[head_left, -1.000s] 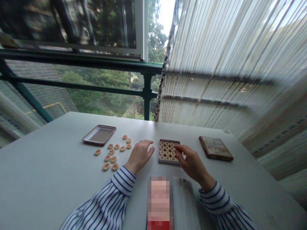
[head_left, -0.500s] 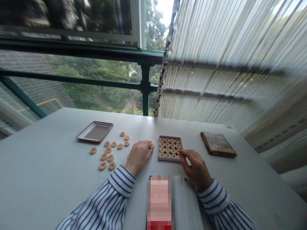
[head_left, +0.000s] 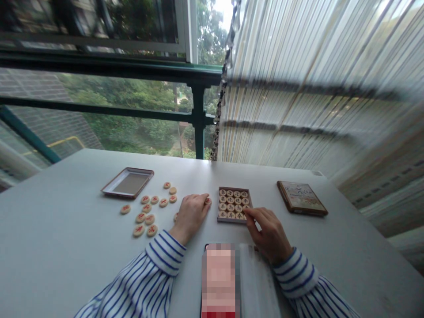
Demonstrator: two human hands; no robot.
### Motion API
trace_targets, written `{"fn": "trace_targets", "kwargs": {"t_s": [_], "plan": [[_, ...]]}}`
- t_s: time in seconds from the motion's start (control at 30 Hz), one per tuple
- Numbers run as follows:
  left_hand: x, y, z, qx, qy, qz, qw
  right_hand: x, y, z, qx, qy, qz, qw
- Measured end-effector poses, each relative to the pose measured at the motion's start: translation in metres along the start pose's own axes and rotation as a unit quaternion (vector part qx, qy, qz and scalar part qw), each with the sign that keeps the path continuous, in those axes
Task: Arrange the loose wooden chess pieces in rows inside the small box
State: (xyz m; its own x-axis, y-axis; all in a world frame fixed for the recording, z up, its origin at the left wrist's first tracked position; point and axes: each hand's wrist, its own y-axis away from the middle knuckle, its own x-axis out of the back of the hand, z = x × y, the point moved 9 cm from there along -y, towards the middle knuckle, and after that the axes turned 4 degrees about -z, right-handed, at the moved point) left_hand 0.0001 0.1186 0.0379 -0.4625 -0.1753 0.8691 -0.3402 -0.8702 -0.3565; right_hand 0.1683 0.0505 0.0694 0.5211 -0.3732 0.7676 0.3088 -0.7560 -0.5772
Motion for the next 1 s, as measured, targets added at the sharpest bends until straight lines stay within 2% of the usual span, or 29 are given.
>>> {"fn": "trace_targets", "kwargs": {"t_s": [0.23,0.37,0.8,1.0], "plan": [[0.008,0.001,0.002,-0.031,0.018,0.062,0.997,0.001,-0.001,-0.002,-0.001,0.005,-0.001,1.0],[0.013,0.001,0.005,-0.047,0.052,0.079,0.994,0.001,-0.001,0.0,-0.004,0.01,-0.001,1.0],[0.027,0.005,0.008,-0.014,0.167,0.101,0.981,0.004,-0.001,0.003,-0.004,0.01,0.014,1.0],[0.027,0.005,0.011,0.004,0.198,0.112,0.974,0.006,-0.001,0.003,-0.005,0.016,0.019,1.0]]}}
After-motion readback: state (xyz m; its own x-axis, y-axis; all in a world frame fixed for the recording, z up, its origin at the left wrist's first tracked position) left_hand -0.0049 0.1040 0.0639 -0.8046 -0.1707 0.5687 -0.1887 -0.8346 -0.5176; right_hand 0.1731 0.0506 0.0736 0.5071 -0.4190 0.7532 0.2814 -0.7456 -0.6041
